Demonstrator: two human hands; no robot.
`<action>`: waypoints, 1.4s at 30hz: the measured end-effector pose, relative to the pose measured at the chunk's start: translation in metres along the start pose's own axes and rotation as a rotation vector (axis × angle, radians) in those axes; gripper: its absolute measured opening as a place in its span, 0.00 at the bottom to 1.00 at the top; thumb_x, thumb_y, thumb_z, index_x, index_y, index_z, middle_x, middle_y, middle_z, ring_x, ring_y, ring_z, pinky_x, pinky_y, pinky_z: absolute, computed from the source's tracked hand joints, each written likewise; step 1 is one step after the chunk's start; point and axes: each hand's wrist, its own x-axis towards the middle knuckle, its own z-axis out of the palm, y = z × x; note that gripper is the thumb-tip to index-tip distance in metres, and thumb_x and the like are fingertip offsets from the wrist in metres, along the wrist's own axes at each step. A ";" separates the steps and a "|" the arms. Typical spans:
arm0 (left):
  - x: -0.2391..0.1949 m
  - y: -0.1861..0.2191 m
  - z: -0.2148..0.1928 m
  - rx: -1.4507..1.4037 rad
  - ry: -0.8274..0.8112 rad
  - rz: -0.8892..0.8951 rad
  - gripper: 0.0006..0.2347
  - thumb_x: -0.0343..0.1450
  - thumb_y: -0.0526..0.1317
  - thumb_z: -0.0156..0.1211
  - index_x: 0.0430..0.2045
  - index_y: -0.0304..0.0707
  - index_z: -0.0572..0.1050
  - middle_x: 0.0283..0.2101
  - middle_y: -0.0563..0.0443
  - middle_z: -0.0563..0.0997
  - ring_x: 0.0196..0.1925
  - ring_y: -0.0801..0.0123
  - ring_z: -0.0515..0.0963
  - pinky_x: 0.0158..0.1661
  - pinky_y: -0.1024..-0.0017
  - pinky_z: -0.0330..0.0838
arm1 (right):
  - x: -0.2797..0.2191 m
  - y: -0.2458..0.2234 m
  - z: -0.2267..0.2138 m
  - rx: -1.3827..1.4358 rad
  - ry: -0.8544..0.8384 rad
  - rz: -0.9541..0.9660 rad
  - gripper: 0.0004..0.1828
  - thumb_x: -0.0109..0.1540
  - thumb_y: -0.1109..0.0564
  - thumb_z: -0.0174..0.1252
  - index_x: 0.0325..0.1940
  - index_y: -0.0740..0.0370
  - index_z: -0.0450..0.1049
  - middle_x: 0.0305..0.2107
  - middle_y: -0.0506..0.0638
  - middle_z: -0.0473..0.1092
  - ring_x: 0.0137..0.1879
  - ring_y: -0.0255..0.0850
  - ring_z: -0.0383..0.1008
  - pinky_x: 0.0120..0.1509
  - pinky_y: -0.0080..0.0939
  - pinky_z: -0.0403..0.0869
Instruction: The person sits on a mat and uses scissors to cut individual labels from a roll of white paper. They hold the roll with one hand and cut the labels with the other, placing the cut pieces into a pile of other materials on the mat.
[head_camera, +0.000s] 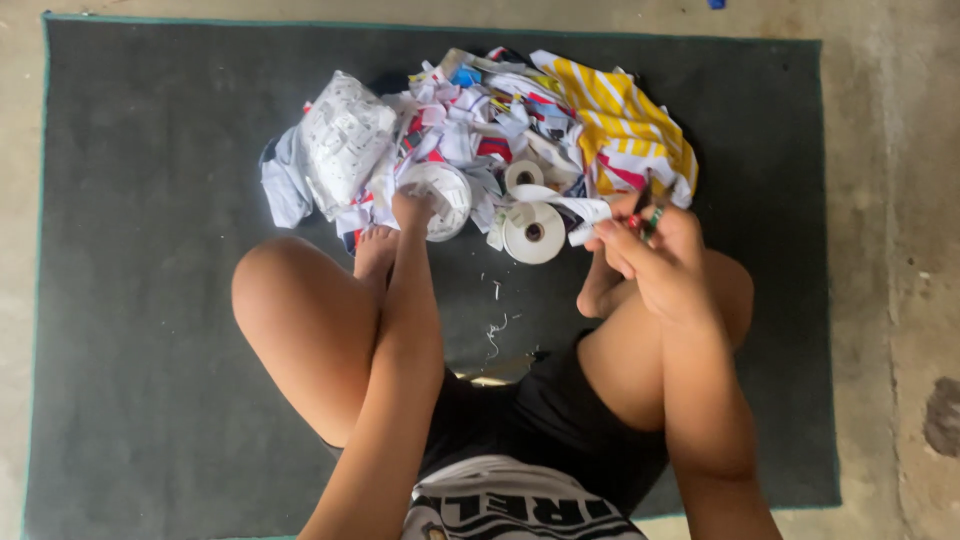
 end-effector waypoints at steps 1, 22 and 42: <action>0.013 -0.013 -0.001 -0.002 0.006 0.001 0.25 0.63 0.30 0.70 0.56 0.33 0.73 0.49 0.26 0.78 0.50 0.35 0.82 0.36 0.52 0.86 | 0.001 -0.001 0.000 0.003 -0.006 -0.002 0.07 0.65 0.66 0.60 0.44 0.75 0.72 0.18 0.62 0.70 0.14 0.27 0.58 0.25 0.26 0.63; -0.075 -0.001 0.070 0.916 -0.379 0.954 0.19 0.65 0.29 0.56 0.49 0.45 0.79 0.51 0.51 0.80 0.56 0.50 0.79 0.46 0.56 0.79 | -0.021 -0.049 0.013 -0.622 -0.945 0.137 0.07 0.48 0.60 0.66 0.21 0.56 0.73 0.15 0.49 0.73 0.23 0.46 0.76 0.29 0.45 0.73; -0.067 -0.003 0.179 0.639 -0.404 0.415 0.20 0.73 0.32 0.53 0.61 0.28 0.63 0.61 0.29 0.70 0.56 0.38 0.73 0.54 0.46 0.72 | -0.074 0.004 -0.036 -1.173 -0.987 0.249 0.11 0.55 0.46 0.58 0.27 0.53 0.67 0.24 0.51 0.70 0.31 0.54 0.73 0.33 0.61 0.67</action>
